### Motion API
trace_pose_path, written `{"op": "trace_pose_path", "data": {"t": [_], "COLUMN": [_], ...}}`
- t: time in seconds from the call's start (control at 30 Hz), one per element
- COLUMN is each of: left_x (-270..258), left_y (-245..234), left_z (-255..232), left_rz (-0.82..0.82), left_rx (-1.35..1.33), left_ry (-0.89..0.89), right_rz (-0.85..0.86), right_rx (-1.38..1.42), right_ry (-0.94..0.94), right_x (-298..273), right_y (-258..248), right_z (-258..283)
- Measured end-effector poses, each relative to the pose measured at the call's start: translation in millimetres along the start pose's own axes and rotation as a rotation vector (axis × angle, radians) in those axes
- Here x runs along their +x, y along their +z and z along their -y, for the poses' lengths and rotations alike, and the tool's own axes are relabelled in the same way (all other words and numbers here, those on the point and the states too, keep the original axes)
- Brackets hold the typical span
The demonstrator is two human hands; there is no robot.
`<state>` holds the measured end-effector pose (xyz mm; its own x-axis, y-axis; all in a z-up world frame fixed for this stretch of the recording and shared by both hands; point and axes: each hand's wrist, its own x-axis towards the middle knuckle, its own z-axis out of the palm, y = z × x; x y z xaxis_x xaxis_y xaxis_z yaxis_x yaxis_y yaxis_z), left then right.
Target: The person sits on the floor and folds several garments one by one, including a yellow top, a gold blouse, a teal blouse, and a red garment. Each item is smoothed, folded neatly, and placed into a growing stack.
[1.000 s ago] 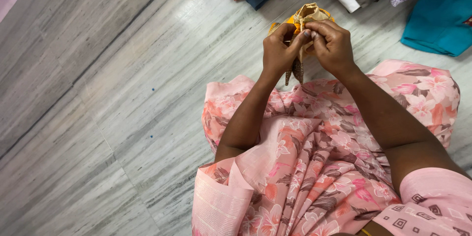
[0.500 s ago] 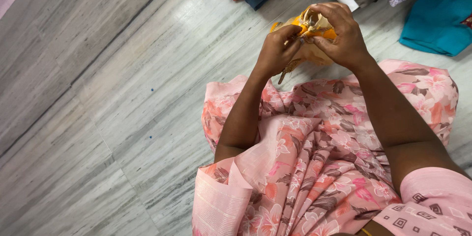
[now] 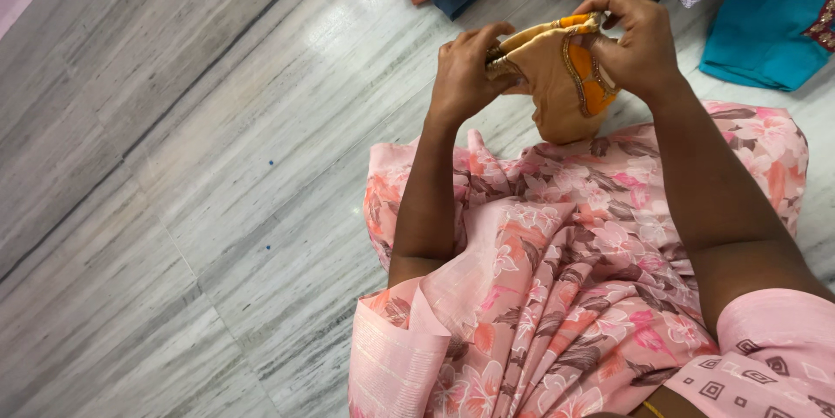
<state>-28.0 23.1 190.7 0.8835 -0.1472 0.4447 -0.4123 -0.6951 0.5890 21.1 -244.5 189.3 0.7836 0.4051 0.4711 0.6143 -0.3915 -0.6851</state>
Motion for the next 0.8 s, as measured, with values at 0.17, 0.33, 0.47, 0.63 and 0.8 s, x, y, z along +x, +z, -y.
{"op": "trace_pose_path", "data": {"t": [0.17, 0.33, 0.47, 0.63, 0.8], "left_x": [3, -1, -4, -5, -5], "left_y": [-3, 5, 14, 17, 24], "left_z": [30, 43, 43, 50, 47], "left_rz": [-0.042, -0.245, -0.237, -0.246, -0.205], "left_rx": [-0.276, -0.654, -0.897, -0.888, -0.782], "left_ry": [-0.133, 0.071, -0.118, -0.127, -0.126], "right_rz": [-0.021, -0.013, 0.074, 0.219, 0.403], "right_rx": [0.113, 0.131, 0.069, 0.07, -0.142], "right_ry": [-0.018, 0.039, -0.035, -0.088, -0.161], "right_x": [5, 5, 5, 4, -2], "right_y": [-12, -20, -20, -19, -17], "right_z": [-3, 8, 29, 56, 68]}}
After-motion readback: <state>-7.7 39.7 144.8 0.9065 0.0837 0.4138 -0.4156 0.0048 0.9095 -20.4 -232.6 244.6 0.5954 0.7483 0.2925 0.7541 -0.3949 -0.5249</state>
